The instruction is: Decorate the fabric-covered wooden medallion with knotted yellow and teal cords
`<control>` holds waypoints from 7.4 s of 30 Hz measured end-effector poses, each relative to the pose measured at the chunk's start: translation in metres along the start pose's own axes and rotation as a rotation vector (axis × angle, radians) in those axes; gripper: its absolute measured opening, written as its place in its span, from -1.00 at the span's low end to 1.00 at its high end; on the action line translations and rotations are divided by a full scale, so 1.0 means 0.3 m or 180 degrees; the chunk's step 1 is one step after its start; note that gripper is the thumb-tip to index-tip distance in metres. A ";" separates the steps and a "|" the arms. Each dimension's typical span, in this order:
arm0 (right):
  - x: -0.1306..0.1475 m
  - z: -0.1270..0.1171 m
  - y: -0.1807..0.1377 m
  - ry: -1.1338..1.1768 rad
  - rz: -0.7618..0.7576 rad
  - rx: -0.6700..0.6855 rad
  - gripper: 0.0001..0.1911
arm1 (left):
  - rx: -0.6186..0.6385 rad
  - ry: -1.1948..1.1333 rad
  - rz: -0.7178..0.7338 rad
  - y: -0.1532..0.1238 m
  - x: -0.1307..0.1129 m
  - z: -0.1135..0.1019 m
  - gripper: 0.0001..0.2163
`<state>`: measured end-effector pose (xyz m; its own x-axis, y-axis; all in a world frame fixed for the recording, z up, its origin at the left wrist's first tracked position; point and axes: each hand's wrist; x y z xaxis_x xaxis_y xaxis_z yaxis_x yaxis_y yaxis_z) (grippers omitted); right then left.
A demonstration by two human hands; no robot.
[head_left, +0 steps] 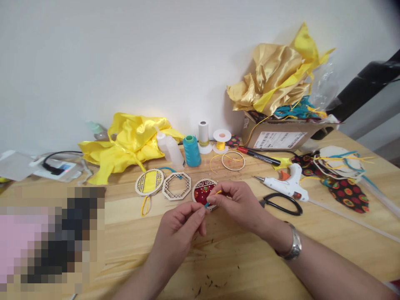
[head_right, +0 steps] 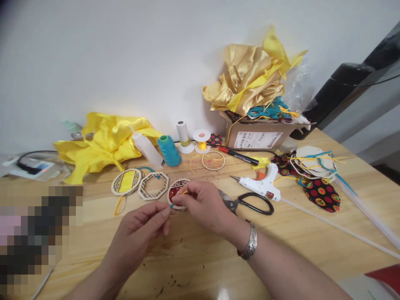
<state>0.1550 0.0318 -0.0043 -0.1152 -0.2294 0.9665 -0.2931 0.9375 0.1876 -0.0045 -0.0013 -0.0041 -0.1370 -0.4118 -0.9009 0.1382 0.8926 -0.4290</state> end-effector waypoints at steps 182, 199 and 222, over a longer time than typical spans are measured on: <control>0.025 0.003 0.018 0.0155 -0.0105 0.0346 -0.87 | 0.0239 -0.0639 -0.0243 0.004 -0.001 -0.002 -0.80; 0.021 0.023 0.015 0.0410 0.0164 0.0669 -0.84 | 0.0330 -0.0958 -0.0344 0.000 0.000 -0.010 -0.79; 0.031 0.007 0.022 -0.0171 0.0145 0.0583 -0.86 | 0.0234 -0.1241 -0.0800 0.012 -0.009 -0.003 -0.81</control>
<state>0.1500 0.0352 0.0056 -0.1814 -0.2062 0.9615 -0.4538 0.8850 0.1041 -0.0045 0.0031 -0.0032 0.2015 -0.6643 -0.7198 0.2190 0.7468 -0.6279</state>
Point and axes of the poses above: each hand's wrist, its own y-axis towards the middle knuckle, its own z-axis out of the palm, x = y × z, and after that the axes turned 11 degrees about -z, right-handed
